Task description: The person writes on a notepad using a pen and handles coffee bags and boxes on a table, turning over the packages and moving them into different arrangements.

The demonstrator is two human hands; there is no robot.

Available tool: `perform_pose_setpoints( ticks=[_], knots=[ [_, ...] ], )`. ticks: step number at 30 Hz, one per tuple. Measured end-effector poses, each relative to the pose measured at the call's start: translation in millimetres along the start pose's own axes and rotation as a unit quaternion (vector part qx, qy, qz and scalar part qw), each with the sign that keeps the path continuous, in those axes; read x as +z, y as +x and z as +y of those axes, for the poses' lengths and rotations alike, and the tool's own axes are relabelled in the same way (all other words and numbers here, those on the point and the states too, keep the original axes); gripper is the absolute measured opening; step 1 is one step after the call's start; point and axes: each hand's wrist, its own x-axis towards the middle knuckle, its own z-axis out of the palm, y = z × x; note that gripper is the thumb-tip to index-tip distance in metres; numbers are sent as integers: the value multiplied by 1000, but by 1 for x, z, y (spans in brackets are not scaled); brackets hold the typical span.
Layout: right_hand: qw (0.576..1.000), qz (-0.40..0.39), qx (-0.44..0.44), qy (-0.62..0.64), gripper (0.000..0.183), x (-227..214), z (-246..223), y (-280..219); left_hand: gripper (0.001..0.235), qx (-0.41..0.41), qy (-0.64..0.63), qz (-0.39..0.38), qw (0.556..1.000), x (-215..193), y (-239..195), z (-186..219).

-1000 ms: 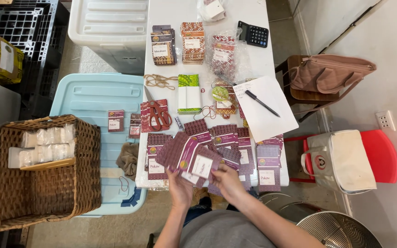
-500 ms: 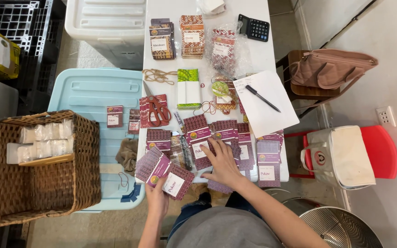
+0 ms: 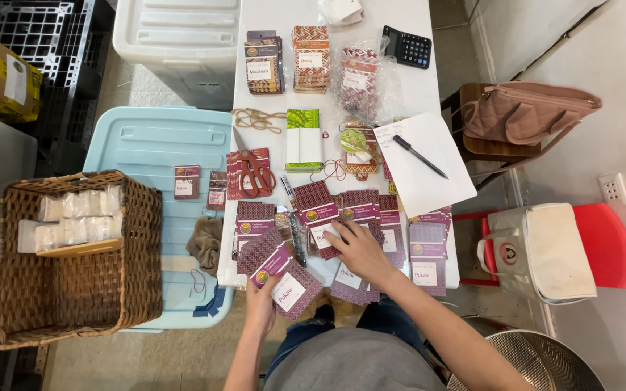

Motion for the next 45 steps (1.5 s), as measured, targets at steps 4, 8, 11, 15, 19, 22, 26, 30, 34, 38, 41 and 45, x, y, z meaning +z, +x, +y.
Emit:
perform_pose_setpoints(
  ticks=[4,8,11,15,19,22,26,30,34,38,41,45],
  knots=[
    [990,122,18,69,68,-5,-1,-10,36,-27,34,-30,999,9,6,-10],
    [967,243,-27,74,61,-10,-21,-15,23,-19,-25,-59,998,24,7,-16],
    [961,244,-120,43,49,-24,-41,-21,45,-25,-33,-121,992,52,-18,5],
    [973,113,-186,80,64,-32,-46,-33,55,95,20,-72,993,65,0,-30],
    [968,133,-95,189,95,-61,-47,-9,56,141,114,-117,976,81,20,-17],
    [887,140,162,408,85,-76,-43,11,55,224,152,-189,944,108,15,8],
    [854,156,169,467,69,-82,-31,29,38,348,268,-223,870,134,16,27],
    [842,105,218,482,92,-95,-41,33,47,330,275,-206,879,136,31,8],
    [855,196,182,445,104,-95,-38,34,60,396,269,-191,857,137,28,4],
    [907,181,146,351,94,-87,-38,36,67,397,263,-211,854,147,13,-1],
    [923,167,139,317,88,-61,-26,30,62,414,271,-229,838,143,27,-10],
    [904,156,131,376,77,-44,-4,19,31,443,293,-223,817,130,60,-21]
  ],
)
